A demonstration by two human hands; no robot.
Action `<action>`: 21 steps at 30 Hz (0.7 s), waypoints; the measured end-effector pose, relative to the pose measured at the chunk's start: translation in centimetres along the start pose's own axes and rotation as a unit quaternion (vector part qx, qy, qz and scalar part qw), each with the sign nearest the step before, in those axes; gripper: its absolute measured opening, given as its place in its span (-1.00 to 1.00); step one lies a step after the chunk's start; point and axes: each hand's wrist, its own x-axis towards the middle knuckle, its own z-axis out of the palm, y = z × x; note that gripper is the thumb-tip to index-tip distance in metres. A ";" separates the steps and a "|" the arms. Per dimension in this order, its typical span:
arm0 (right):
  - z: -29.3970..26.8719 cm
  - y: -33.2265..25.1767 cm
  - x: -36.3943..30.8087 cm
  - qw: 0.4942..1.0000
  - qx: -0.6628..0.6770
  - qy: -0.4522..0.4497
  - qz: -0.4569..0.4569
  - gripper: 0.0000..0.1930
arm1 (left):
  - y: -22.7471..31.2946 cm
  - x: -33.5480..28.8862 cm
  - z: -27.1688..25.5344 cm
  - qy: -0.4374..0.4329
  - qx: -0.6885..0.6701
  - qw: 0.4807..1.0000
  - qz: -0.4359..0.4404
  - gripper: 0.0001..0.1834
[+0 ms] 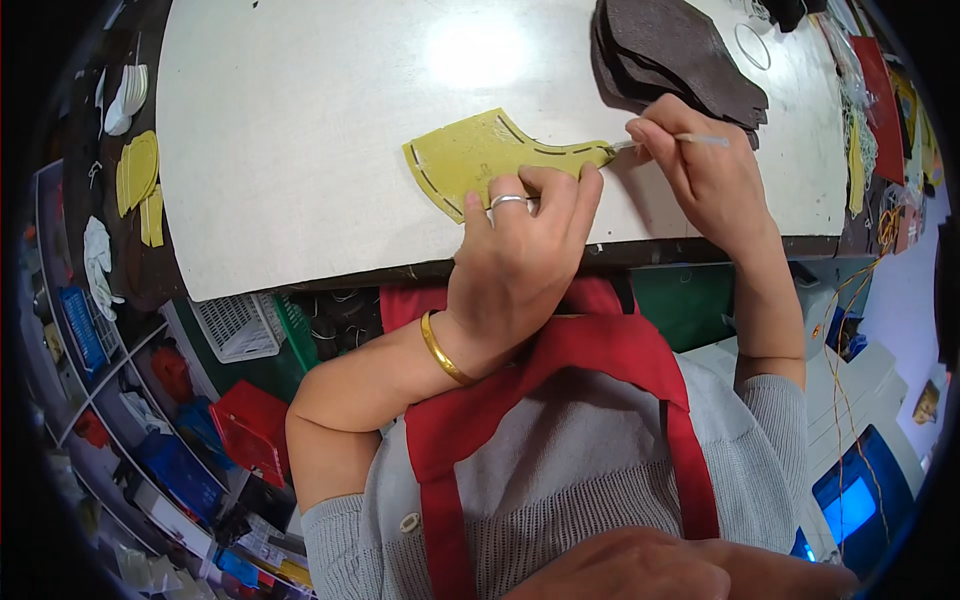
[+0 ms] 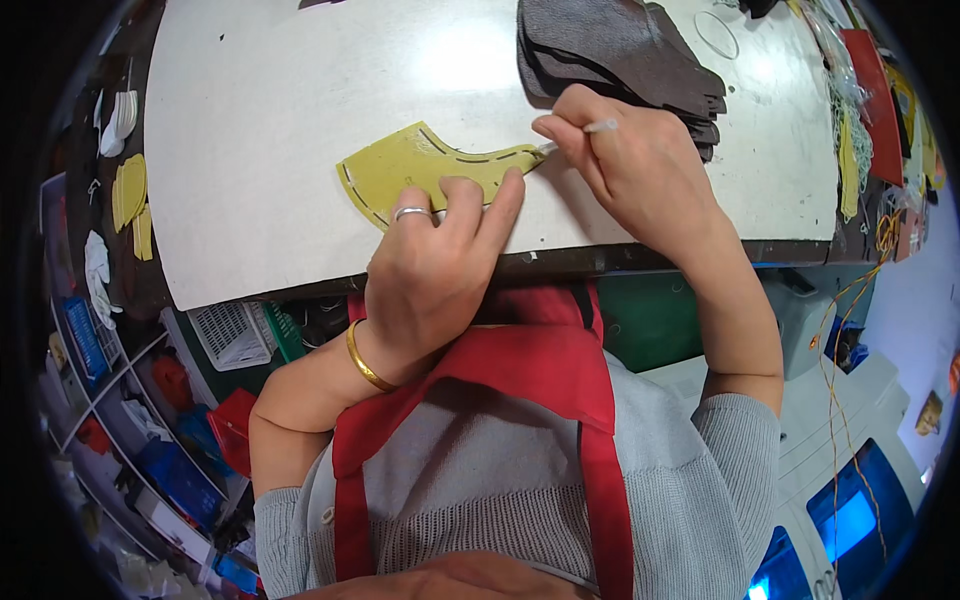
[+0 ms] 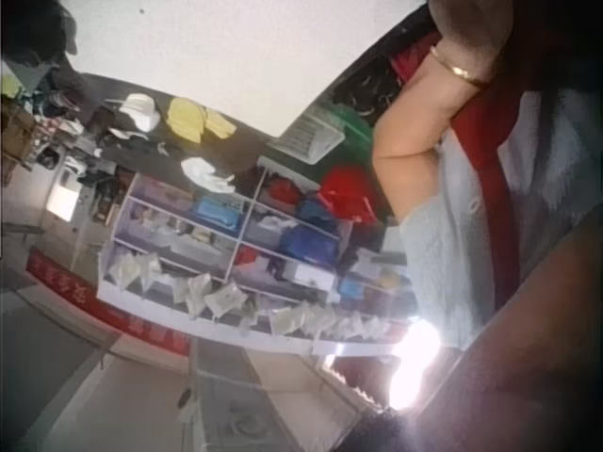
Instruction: The person removes a rubber band from a bundle of cut leather pieces. The person then positions a stencil over each piece one by one and traces lines along the stencil using a marking tool.
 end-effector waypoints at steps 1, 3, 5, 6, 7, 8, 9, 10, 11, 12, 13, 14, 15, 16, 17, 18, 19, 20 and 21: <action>0.2 -0.1 -0.6 1.000 -0.005 0.010 0.000 -0.71 | -0.1 0.0 0.2 0.001 0.005 1.000 -0.001 -0.70; 0.1 -0.5 -0.7 0.999 0.018 0.001 0.033 -0.72 | -0.4 0.0 0.2 0.004 0.012 1.000 0.003 -0.69; 0.0 -1.1 -0.3 0.997 0.038 -0.002 0.066 -0.73 | -0.6 0.4 -0.2 0.003 0.006 1.000 0.014 -0.58; 0.4 -1.5 0.6 0.996 0.077 0.044 0.027 -0.75 | -0.6 0.5 -0.3 0.007 0.009 1.000 0.022 -0.58; 0.7 -2.0 1.5 0.989 0.118 0.091 -0.016 -0.77 | -0.7 0.2 -0.1 0.029 0.001 1.000 0.009 -0.59; 1.3 -2.3 2.1 0.988 0.116 0.105 -0.014 -0.77 | -0.8 0.1 0.2 0.052 -0.009 0.999 0.002 -0.60; 1.9 -2.7 2.6 0.994 0.095 0.050 -0.022 -0.75 | -1.0 -0.1 0.1 0.058 -0.003 0.998 0.016 -0.60; 2.2 -3.2 3.2 0.997 0.071 -0.003 -0.027 -0.72 | -1.2 -0.4 -0.1 0.057 -0.025 0.998 -0.005 -0.65; 2.2 -4.0 4.2 0.995 0.015 -0.090 0.033 -0.71 | -1.5 -0.6 -0.2 0.056 -0.045 0.997 -0.023 -0.70; 1.9 -4.8 5.0 0.979 -0.038 -0.176 0.096 -0.70 | -1.8 -0.8 0.0 0.065 -0.039 0.997 -0.002 -0.70; 1.7 -5.2 5.4 0.971 -0.033 -0.220 0.091 -0.72 | -2.1 -1.1 0.5 0.081 -0.053 0.995 -0.008 -0.72; 1.6 -4.9 4.8 0.974 -0.035 -0.200 0.099 -0.72 | -2.2 -1.2 0.7 0.096 -0.069 0.993 -0.011 -0.74; 1.9 -4.3 3.8 0.984 -0.016 -0.174 0.046 -0.72 | -2.4 -1.2 0.6 0.105 -0.065 0.992 0.007 -0.74; 1.9 -3.4 3.1 0.989 -0.001 -0.147 -0.009 -0.72 | -2.6 -0.9 0.7 0.107 -0.086 0.990 0.040 -0.76; 1.4 -3.0 2.4 0.992 0.032 -0.118 -0.016 -0.73 | -2.9 -0.4 0.5 0.107 -0.103 0.987 0.066 -0.78; 0.0 -2.2 2.0 0.994 0.027 -0.104 -0.018 -0.73 | -3.4 0.6 0.3 0.116 -0.095 0.986 0.075 -0.78; -2.1 -1.5 1.6 0.997 0.051 -0.049 0.034 -0.72 | -3.8 2.0 0.0 0.149 -0.128 0.970 0.146 -0.80; -4.1 -0.9 1.2 0.993 0.079 0.004 0.085 -0.71 | -3.9 3.3 -0.5 0.176 -0.161 0.947 0.214 -0.82; -6.0 -0.1 1.5 0.990 0.026 0.000 0.136 -0.72 | -4.0 5.0 -1.0 0.195 -0.164 0.933 0.254 -0.84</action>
